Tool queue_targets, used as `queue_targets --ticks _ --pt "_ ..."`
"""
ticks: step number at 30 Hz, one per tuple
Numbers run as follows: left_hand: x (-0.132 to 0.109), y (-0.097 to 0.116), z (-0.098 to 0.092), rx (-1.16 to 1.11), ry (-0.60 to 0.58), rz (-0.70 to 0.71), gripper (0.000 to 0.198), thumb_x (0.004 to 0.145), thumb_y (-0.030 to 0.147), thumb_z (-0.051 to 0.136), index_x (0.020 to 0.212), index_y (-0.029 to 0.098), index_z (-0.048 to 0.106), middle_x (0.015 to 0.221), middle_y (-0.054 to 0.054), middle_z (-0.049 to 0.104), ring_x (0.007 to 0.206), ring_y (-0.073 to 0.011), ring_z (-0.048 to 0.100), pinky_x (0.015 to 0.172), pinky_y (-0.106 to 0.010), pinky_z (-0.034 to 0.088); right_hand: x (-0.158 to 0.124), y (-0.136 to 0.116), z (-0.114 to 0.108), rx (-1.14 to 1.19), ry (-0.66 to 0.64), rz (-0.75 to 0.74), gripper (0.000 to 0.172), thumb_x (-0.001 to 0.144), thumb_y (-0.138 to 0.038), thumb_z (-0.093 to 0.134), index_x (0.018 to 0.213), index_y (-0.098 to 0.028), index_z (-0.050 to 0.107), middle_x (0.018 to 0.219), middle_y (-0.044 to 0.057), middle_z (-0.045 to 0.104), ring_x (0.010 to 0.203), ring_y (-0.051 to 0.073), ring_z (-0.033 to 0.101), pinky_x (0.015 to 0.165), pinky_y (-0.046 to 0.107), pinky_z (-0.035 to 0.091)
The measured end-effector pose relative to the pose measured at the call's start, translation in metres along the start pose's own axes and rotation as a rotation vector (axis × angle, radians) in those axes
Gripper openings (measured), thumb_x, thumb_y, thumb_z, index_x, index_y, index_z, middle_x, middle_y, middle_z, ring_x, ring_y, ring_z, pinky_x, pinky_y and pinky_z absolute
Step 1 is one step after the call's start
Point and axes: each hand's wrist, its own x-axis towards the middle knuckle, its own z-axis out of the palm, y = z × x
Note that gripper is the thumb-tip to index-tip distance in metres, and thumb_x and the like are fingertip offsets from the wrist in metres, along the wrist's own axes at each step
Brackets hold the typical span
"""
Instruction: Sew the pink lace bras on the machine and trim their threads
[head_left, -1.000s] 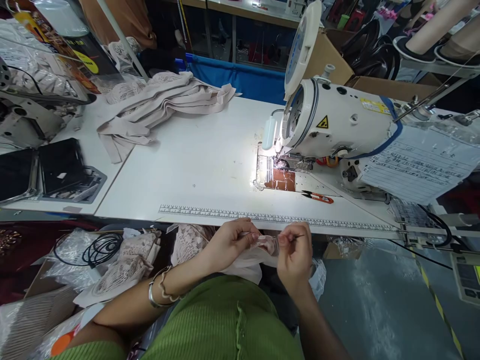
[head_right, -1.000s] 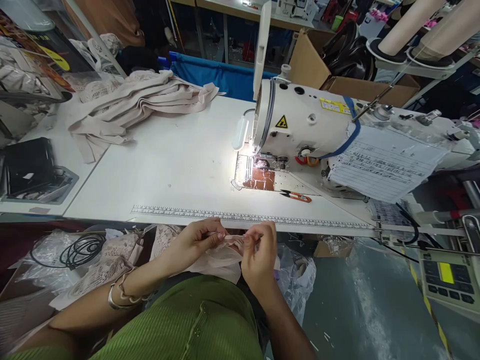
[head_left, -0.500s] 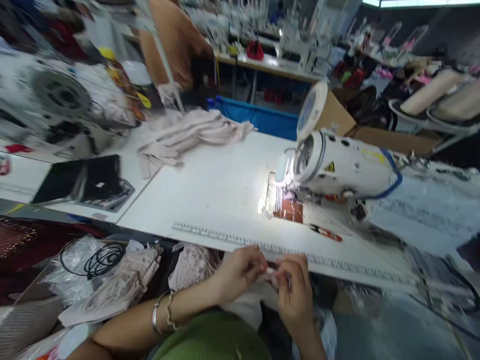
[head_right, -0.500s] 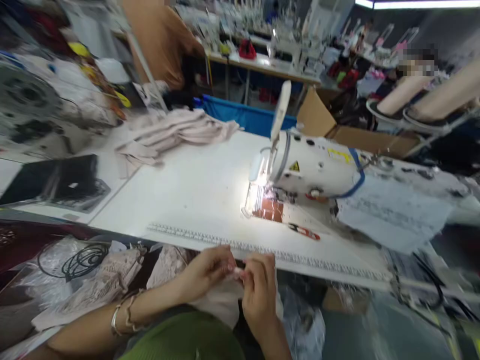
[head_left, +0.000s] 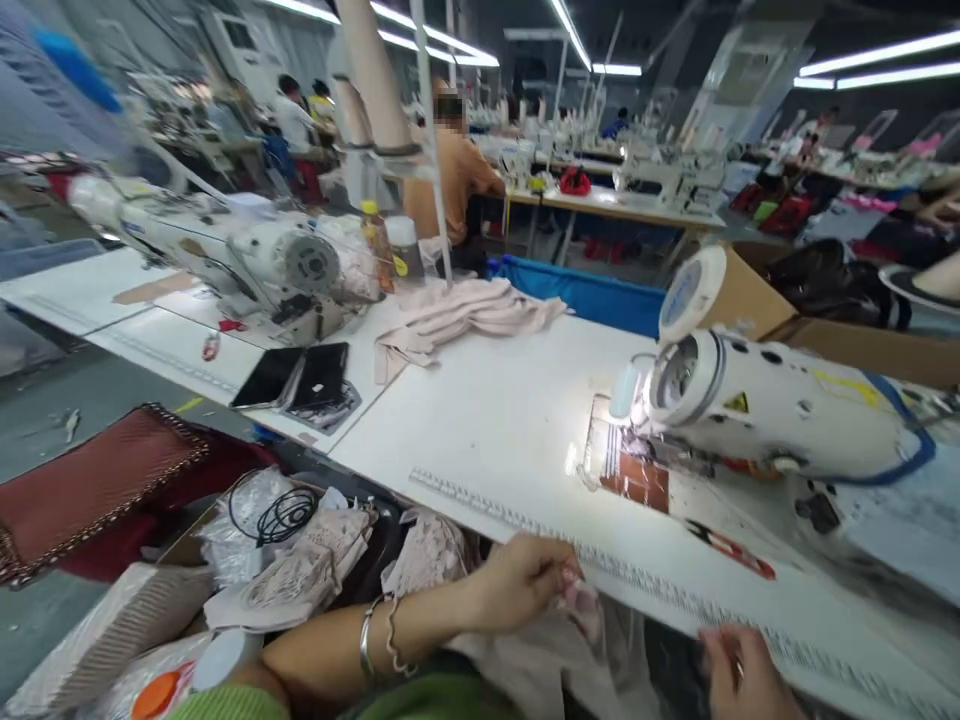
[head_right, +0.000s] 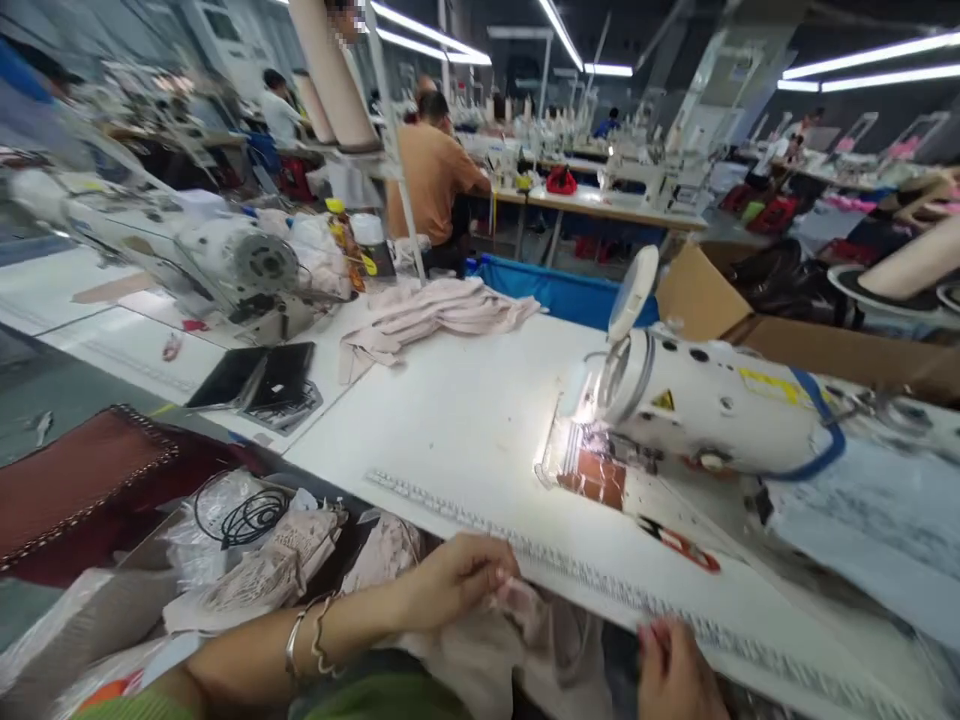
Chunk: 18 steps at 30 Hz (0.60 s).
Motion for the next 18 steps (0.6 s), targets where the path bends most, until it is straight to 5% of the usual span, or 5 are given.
queue_targets --ticks 3,7,12,18 --pt "0.003 0.005 0.004 -0.055 -0.031 0.012 0.044 0.095 0.056 0.053 0.078 0.015 0.058 0.072 -0.001 0.056 0.068 -0.0133 0.048 0.066 -0.024 0.038 -0.009 -0.043 -0.002 0.159 -0.031 0.056 0.028 0.087 -0.052 0.059 0.083 -0.025 0.063 0.058 0.001 0.067 0.048 0.020 0.061 0.050 0.029 0.045" --pt "0.007 0.007 0.007 -0.086 -0.069 -0.011 0.046 0.093 0.060 0.054 0.082 0.015 0.060 0.076 -0.001 0.055 0.071 -0.0146 0.048 0.069 -0.025 0.039 -0.009 -0.089 0.022 0.469 -0.225 -0.109 0.038 0.098 -0.050 0.047 0.086 -0.022 0.068 0.068 0.002 0.068 0.061 0.017 0.062 0.062 0.027 0.049" --pt "0.005 0.009 0.002 -0.060 -0.096 -0.022 0.037 0.097 0.048 0.051 0.082 0.016 0.060 0.078 -0.001 0.057 0.073 -0.0149 0.050 0.070 -0.026 0.039 -0.009 -0.089 0.027 0.571 -0.174 -0.125 0.039 0.100 -0.044 0.051 0.070 -0.021 0.056 0.060 -0.003 0.053 0.055 0.013 0.049 0.053 0.024 0.038" --pt "0.004 0.015 0.007 -0.027 -0.093 -0.028 0.029 0.099 0.036 0.047 0.081 0.017 0.059 0.076 -0.001 0.057 0.070 -0.0141 0.052 0.069 -0.025 0.040 -0.015 -0.097 0.023 0.490 -0.068 -0.282 0.013 0.099 -0.030 0.057 0.091 -0.023 0.062 0.078 -0.001 0.056 0.066 0.013 0.053 0.061 0.026 0.043"
